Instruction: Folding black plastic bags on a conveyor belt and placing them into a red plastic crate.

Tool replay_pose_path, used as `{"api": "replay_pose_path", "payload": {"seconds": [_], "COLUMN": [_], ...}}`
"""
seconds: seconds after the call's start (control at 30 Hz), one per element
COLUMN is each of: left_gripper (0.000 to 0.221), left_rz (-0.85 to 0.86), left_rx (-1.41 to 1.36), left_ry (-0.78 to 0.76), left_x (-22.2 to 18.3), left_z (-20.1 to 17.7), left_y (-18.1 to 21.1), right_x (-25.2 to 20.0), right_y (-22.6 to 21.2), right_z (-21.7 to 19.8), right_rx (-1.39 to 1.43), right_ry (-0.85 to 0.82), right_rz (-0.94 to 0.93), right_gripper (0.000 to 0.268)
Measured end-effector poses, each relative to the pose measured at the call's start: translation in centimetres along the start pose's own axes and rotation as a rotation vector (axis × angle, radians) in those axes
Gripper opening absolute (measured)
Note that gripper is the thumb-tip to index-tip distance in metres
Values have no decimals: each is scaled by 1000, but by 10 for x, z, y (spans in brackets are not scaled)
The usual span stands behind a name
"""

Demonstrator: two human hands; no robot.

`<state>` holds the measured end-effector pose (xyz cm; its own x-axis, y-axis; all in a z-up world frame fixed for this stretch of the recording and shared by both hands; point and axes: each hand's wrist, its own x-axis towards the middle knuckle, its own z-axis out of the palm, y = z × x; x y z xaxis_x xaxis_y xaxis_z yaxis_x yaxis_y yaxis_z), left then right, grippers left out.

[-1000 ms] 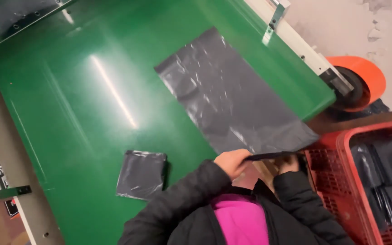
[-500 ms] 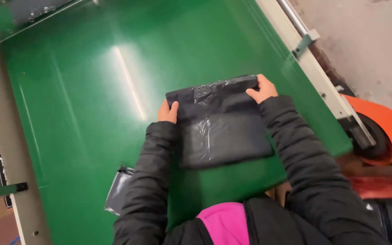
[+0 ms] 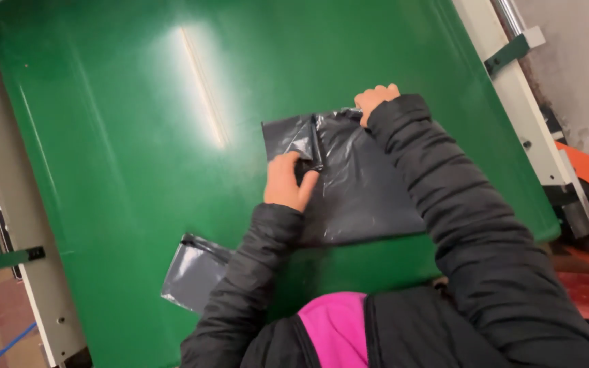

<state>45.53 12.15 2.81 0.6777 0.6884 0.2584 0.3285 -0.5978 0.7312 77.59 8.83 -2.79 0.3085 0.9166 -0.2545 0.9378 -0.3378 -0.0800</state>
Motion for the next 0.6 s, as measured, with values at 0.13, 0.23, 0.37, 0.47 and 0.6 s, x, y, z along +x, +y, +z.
{"api": "replay_pose_path", "payload": {"seconds": [0.13,0.23,0.37,0.47,0.6], "left_gripper": [57,46,59,87,93], "left_rz": [97,197,-219,-847,-1273], "left_rx": [9,-70,-691,-1405,-1516], "left_ry": [209,-100,-332,-239,-138], "left_x": [-26,-59,-53,-42,-41], "left_z": [-1,20,67,35,-14], "left_y": [23,6,-33,-38,-46], "right_x": [-30,-74,-132,-192,-257], "right_y": [-17,-35,-53,-72,-94], "right_z": [-10,-27,-60,-59,-15], "right_rx": [43,183,178,133,78], "right_ry": [189,371,634,716,732], "right_rz": [22,-11,-172,-238,-289], "right_gripper": [21,25,22,19,20]}}
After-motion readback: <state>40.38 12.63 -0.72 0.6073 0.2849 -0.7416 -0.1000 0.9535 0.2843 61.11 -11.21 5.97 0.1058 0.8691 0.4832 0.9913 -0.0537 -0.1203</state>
